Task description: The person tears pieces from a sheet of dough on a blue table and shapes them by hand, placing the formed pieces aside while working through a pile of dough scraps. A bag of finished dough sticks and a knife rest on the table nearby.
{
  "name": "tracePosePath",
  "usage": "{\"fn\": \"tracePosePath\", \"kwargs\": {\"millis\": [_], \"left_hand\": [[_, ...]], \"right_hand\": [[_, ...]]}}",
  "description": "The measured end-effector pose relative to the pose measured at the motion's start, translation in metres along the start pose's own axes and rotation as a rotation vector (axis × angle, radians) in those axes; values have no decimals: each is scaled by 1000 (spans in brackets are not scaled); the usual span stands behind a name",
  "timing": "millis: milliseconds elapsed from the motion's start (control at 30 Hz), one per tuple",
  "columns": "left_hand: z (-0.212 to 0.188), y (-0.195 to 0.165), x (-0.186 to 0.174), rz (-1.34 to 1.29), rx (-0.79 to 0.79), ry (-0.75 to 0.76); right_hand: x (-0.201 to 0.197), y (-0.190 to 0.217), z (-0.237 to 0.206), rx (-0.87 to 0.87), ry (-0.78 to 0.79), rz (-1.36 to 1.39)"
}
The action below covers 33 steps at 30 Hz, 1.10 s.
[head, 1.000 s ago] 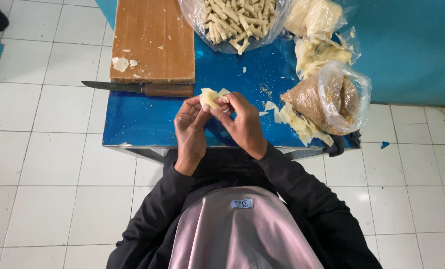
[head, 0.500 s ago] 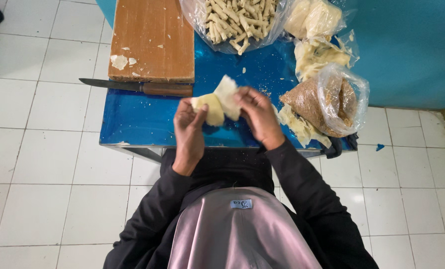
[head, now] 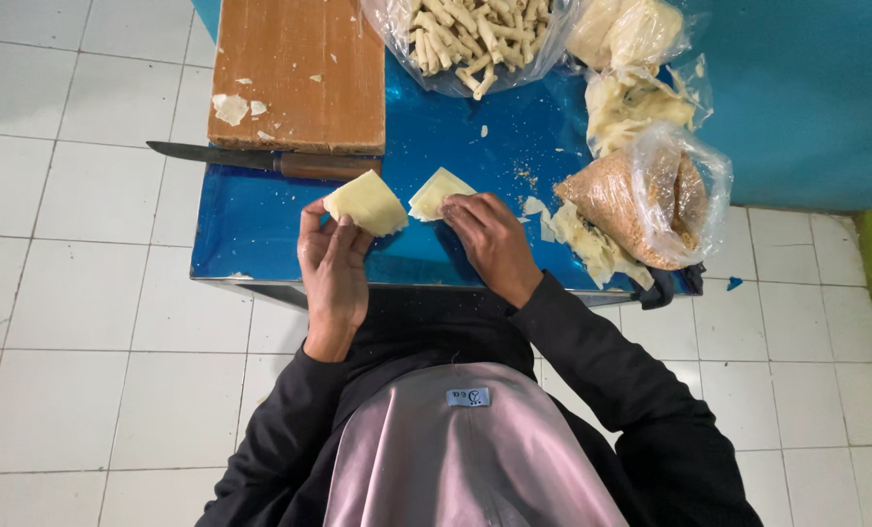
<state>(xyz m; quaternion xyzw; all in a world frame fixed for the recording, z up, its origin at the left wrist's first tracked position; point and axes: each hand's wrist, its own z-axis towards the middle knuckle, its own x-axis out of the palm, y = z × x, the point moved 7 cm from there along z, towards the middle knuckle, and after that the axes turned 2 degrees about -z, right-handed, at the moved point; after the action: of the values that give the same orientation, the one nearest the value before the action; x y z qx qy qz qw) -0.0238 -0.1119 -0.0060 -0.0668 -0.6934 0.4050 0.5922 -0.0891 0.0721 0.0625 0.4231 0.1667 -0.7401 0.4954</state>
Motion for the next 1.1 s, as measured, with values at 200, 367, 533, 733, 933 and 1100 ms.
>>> {"fn": "tracePosePath", "kwargs": {"millis": [200,367,533,733,933,1100], "left_hand": [[1,8,1,10,-12,-2],[3,20,11,-23,-7,39],[2,34,32,-5,-12,117],[1,30,44,78,-43,148],[2,27,56,178,-47,159],[8,34,52,207,-39,120]], "right_hand": [[-8,7,1,-15,32,-8],[-26,8,18,128,-28,168],[-21,23,32,221,-88,422],[3,-12,22,457,-1,650],[40,-41,0,717,68,1299],[57,-56,-18,800,61,1419]]}}
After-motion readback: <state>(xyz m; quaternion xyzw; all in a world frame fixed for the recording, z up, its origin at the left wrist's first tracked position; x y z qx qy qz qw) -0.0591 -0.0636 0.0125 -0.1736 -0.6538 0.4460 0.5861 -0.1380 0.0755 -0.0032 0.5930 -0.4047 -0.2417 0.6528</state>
